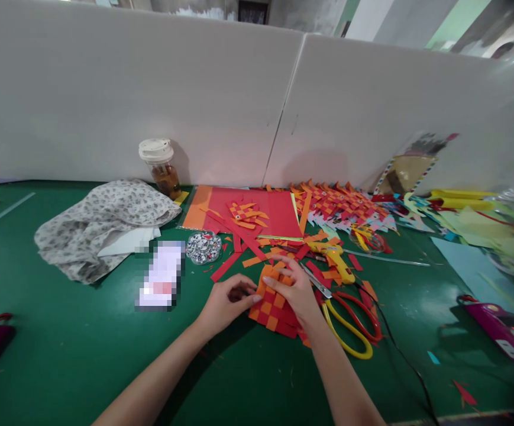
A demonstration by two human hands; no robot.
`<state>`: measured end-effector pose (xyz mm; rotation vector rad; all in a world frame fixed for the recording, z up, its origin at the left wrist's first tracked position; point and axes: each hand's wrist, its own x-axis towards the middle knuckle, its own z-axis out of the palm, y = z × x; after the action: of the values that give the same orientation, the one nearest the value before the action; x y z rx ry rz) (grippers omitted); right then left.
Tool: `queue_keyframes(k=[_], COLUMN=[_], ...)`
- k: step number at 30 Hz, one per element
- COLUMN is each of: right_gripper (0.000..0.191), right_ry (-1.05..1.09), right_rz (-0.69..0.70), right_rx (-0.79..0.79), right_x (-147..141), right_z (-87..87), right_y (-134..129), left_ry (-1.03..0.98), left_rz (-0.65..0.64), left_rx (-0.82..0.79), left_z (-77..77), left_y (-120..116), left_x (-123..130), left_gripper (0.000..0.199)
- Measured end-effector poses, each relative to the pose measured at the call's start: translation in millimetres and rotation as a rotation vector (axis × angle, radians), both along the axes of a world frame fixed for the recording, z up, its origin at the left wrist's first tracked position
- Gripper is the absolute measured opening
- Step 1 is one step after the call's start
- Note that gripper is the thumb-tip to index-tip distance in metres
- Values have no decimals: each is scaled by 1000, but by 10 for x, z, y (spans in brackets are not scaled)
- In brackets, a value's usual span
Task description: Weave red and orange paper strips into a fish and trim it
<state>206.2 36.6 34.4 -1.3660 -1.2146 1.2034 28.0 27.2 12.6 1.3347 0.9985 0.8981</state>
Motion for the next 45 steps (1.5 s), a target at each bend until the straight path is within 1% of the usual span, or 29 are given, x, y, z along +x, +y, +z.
queue_keyframes(k=[2,4,6,8,11,14,18,22,25,28,31,35,40,45], right_gripper=[50,50,50,50,53,54,50,46,46,48,53,54,48,47], right_ry=[-11,-8,-10,-46,-149,-203,-184,-162,-161,-155,-173,-151,-129,-139], right_rz=[10,39,77,108,100,94,156,123,124,146,154,190,194,176], right_rx=[3,4,2,14,48,37,58,102,100,81,48,46,104,123], right_x=[-8,-24,-41,-47,-17,43,71,25,-14,-27,8,88,83,23], right_z=[0,-2,-7,-12,-2,32,75,74,50,40,63,98,71,42], right_y=[-9,-22,-35,-42,-39,-33,-41,-56,-62,-61,-54,-39,-36,-54], left_ry=[-8,-41,-66,-46,3,-4,-30,-84,-105,-132,-228,-272,-206,-127], left_rz=[5,10,-10,-41,-37,-12,-12,-23,-22,-70,-126,-117,-129,-129], left_rx=[-7,-54,-122,-159,-171,-204,-240,-308,-353,-351,-353,-336,-341,-298], left_z=[-6,-19,-34,-46,-53,-58,-65,-46,-23,-11,-14,-39,-56,29], left_y=[4,11,17,22,27,37,45,42,37,31,31,46,43,29], left_x=[-1,2,7,10,8,5,14,24,20,8,-5,-18,-13,-18], left_gripper=[23,26,29,29,28,32,36,38,39,43,40,38,41,39])
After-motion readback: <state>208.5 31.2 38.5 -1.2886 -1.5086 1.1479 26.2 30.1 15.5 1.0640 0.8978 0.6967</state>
